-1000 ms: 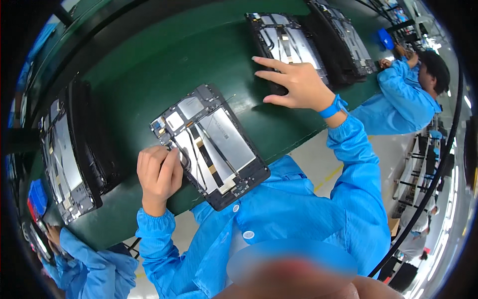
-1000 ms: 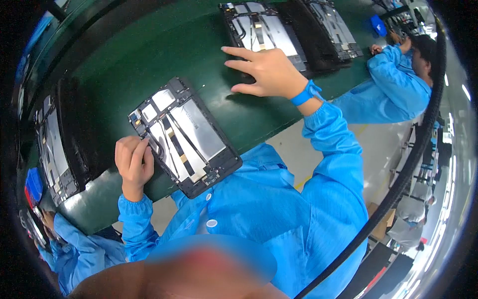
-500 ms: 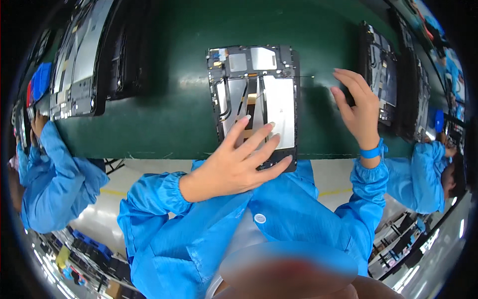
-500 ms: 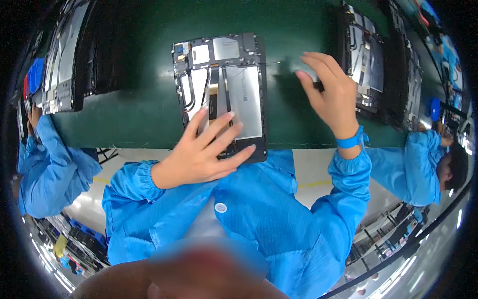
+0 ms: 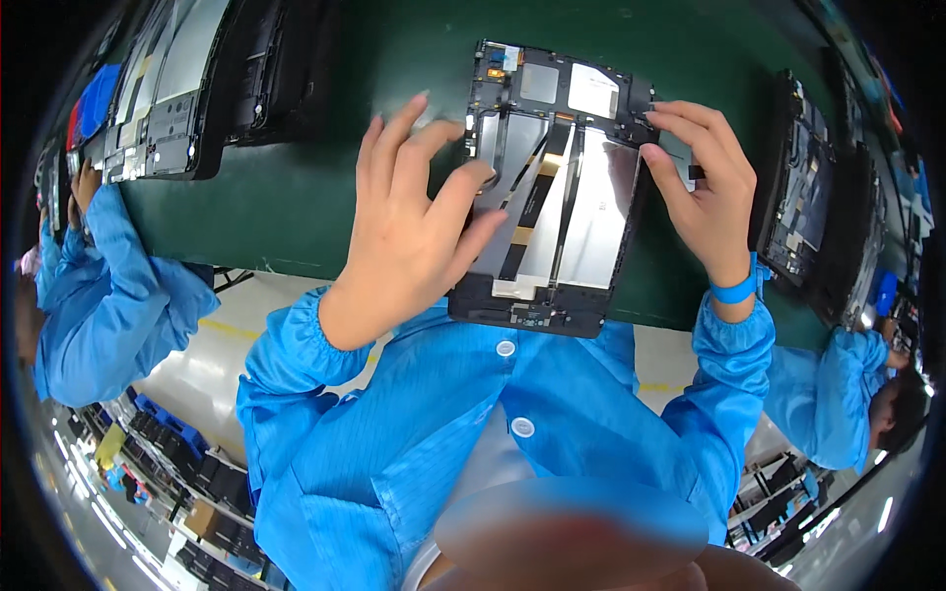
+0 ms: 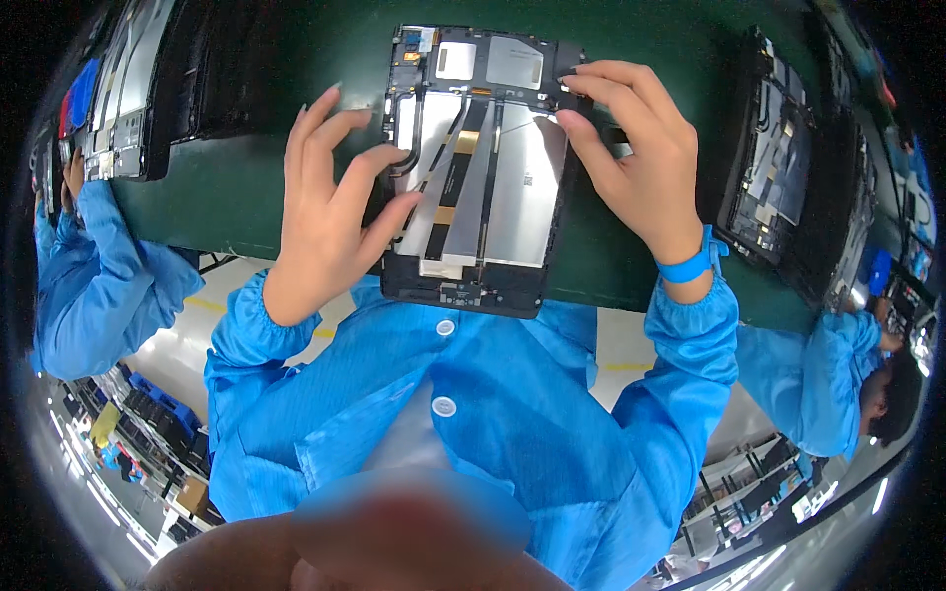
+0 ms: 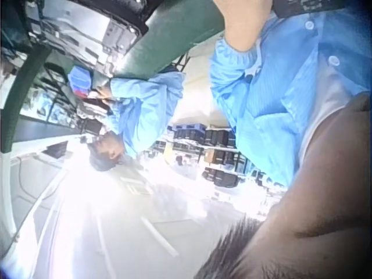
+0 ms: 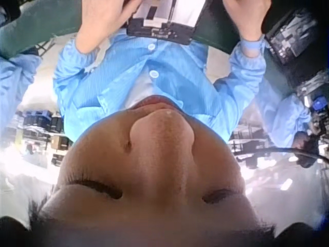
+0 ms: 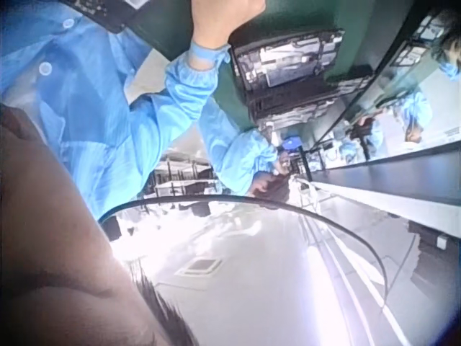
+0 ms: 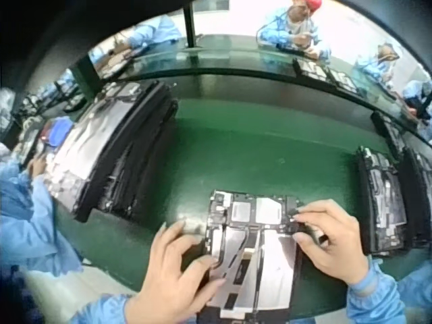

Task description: The person assembles tablet computers by connecting and routing internal cables and components by hand and with a tool. The person then stacks the assembled tablets and places them onto an overhead rack.

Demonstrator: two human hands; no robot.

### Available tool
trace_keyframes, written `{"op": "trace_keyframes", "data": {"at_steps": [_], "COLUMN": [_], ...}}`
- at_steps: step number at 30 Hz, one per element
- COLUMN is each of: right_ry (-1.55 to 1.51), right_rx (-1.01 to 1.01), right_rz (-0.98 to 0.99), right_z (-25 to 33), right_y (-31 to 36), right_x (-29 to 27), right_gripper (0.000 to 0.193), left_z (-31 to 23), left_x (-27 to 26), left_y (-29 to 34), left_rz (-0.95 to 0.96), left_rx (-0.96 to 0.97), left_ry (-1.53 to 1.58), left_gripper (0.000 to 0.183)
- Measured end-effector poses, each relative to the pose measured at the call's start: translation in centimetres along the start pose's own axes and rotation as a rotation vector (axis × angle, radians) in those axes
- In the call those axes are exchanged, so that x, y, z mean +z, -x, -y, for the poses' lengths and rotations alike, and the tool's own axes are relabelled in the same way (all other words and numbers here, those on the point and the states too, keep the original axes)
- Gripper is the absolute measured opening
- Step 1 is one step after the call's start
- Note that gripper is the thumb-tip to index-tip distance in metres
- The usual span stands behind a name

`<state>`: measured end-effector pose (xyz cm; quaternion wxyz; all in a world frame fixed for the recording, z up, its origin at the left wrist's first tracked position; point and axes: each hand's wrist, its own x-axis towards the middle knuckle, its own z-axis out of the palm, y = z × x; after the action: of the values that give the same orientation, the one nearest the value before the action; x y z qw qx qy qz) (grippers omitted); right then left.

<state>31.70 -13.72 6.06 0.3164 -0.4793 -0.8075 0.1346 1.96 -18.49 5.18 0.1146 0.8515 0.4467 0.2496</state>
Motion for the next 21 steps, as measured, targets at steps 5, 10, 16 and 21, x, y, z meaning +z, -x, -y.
{"op": "trace_keyframes", "data": {"at_steps": [5, 10, 16, 21], "right_ry": [-0.011, -0.064, -0.309, -0.345], "right_rx": [-0.001, 0.035, 0.166, 0.194], "right_rz": [0.014, -0.035, -0.382, 0.017], "right_z": [0.2, -0.1, -1.6, 2.0], "right_y": [-0.6, -0.6, 0.2, -1.0], "right_x": [0.6, 0.0, -1.0, -0.6], "right_gripper": [0.027, 0.023, 0.014, 0.006], "left_z": [-1.1, -1.4, -0.4, 0.0], "left_x": [1.1, 1.6, 1.0, 1.1], "left_y": [-0.1, -0.1, 1.5, 1.6], "left_rz": [0.001, 0.010, -0.091, -0.137], "left_rx": [-0.078, -0.086, -0.190, -0.191], "left_ry": [-0.077, -0.115, 0.141, 0.189], "left_gripper": [0.028, 0.026, 0.020, 0.019]}}
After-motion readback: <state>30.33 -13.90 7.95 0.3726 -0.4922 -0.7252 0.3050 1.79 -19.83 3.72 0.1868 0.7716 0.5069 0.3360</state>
